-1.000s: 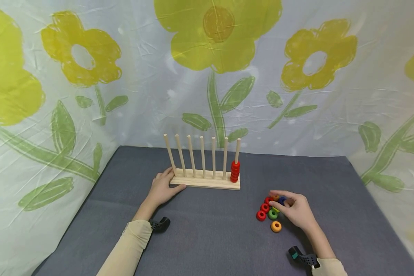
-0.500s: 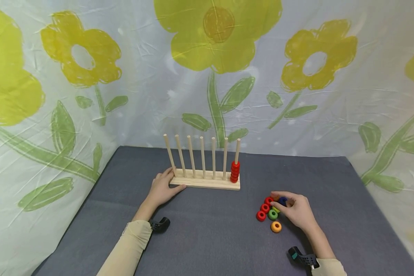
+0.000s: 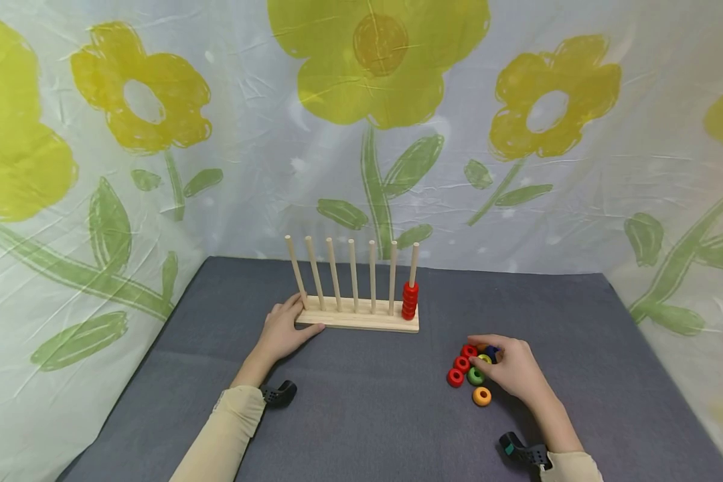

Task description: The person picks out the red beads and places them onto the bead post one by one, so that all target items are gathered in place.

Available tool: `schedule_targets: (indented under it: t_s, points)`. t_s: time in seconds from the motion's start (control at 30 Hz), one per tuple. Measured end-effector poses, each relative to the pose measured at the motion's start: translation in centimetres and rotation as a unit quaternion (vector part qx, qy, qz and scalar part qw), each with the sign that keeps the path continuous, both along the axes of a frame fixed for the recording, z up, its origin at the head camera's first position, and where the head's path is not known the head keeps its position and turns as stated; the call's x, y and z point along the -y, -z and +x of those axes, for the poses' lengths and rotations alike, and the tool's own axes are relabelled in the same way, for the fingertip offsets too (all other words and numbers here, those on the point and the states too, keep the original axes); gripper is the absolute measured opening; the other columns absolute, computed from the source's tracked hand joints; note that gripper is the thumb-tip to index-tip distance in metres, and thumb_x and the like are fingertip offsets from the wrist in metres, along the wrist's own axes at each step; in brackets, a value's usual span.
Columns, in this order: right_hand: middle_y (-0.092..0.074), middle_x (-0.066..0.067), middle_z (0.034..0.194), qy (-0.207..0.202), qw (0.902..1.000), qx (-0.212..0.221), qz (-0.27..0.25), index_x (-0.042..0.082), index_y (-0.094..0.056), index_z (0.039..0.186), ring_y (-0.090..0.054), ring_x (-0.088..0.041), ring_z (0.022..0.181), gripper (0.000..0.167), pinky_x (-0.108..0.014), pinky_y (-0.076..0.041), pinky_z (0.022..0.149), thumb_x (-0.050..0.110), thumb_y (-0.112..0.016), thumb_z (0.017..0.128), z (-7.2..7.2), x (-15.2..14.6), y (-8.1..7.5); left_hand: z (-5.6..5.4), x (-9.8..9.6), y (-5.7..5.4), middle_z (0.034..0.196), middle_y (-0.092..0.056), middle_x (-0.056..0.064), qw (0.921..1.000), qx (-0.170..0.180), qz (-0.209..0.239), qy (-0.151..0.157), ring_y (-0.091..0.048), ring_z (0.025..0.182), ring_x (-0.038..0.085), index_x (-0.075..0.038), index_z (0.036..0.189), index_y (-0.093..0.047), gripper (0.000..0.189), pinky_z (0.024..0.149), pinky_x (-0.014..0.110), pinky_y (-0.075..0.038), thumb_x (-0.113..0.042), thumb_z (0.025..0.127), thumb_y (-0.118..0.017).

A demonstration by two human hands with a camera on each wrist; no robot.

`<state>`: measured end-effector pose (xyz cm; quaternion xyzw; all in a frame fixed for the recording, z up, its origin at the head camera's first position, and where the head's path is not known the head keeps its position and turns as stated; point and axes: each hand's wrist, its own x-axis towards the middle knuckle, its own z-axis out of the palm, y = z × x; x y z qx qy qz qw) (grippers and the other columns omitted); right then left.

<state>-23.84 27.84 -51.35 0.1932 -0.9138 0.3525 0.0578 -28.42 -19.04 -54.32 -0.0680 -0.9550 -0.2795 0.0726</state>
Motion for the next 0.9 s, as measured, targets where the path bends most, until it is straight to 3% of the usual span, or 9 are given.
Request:
schedule_targets:
  t_s: [0.23, 0.53, 0.63, 0.7, 0.8, 0.9]
  points:
    - [-0.073, -0.004, 0.101, -0.007, 0.9996, 0.027, -0.001, 0.01, -0.076, 0.12, -0.019, -0.003, 0.043, 0.035, -0.024, -0.026, 0.038, 0.01, -0.084, 0.086, 0.1, -0.05, -0.27, 0.02, -0.1, 0.1, 0.158, -0.038, 0.017, 0.9999, -0.012, 0.002, -0.002, -0.044, 0.125, 0.039, -0.002, 0.15, -0.05, 0.083, 0.098, 0.055, -0.035, -0.053, 0.089, -0.075]
    - [-0.072, -0.013, 0.112, -0.012, 0.9987, 0.049, -0.006, 0.011, -0.078, 0.118, -0.018, -0.001, 0.041, 0.034, -0.024, -0.026, 0.038, 0.017, -0.085, 0.085, 0.32, 0.03, -0.82, 0.0, -0.15, 0.08, 0.159, -0.037, 0.016, 1.0, 0.001, 0.0, -0.002, -0.042, 0.128, 0.039, -0.003, 0.151, -0.048, 0.085, 0.1, 0.054, -0.033, -0.055, 0.09, -0.073]
    - [-0.072, -0.007, 0.105, -0.013, 0.9985, 0.052, -0.005, 0.012, -0.078, 0.117, -0.018, -0.001, 0.041, 0.033, -0.024, -0.026, 0.038, 0.018, -0.085, 0.085, 0.26, 0.0, -0.86, 0.05, -0.15, 0.0, 0.158, -0.037, 0.016, 1.0, -0.001, 0.001, -0.002, -0.042, 0.128, 0.039, -0.003, 0.151, -0.049, 0.084, 0.1, 0.055, -0.033, -0.055, 0.089, -0.074]
    - [-0.068, 0.001, 0.084, -0.012, 0.998, 0.062, -0.001, 0.012, -0.078, 0.117, -0.018, -0.002, 0.042, 0.034, -0.024, -0.026, 0.039, 0.02, -0.086, 0.085, 0.22, -0.04, -0.86, 0.07, -0.12, 0.01, 0.158, -0.037, 0.016, 1.0, -0.003, 0.001, -0.002, -0.042, 0.128, 0.039, -0.004, 0.151, -0.049, 0.084, 0.1, 0.055, -0.033, -0.055, 0.089, -0.074]
    - [-0.044, 0.013, 0.058, -0.011, 0.9975, 0.069, 0.012, 0.013, -0.078, 0.117, -0.019, -0.003, 0.043, 0.036, -0.024, -0.026, 0.04, 0.024, -0.086, 0.084, 0.14, -0.13, -0.76, 0.06, -0.08, 0.02, 0.158, -0.038, 0.017, 1.0, -0.01, 0.001, -0.001, -0.043, 0.127, 0.04, -0.003, 0.15, -0.05, 0.083, 0.099, 0.056, -0.034, -0.054, 0.089, -0.074]
    - [-0.024, 0.016, 0.053, -0.011, 0.9973, 0.07, 0.02, 0.013, -0.078, 0.117, -0.02, -0.003, 0.044, 0.037, -0.023, -0.026, 0.041, 0.026, -0.087, 0.084, 0.13, -0.16, -0.6, 0.03, -0.05, -0.02, 0.158, -0.038, 0.017, 0.9999, -0.01, 0.002, -0.002, -0.044, 0.126, 0.04, -0.003, 0.15, -0.05, 0.083, 0.099, 0.056, -0.034, -0.053, 0.089, -0.075]
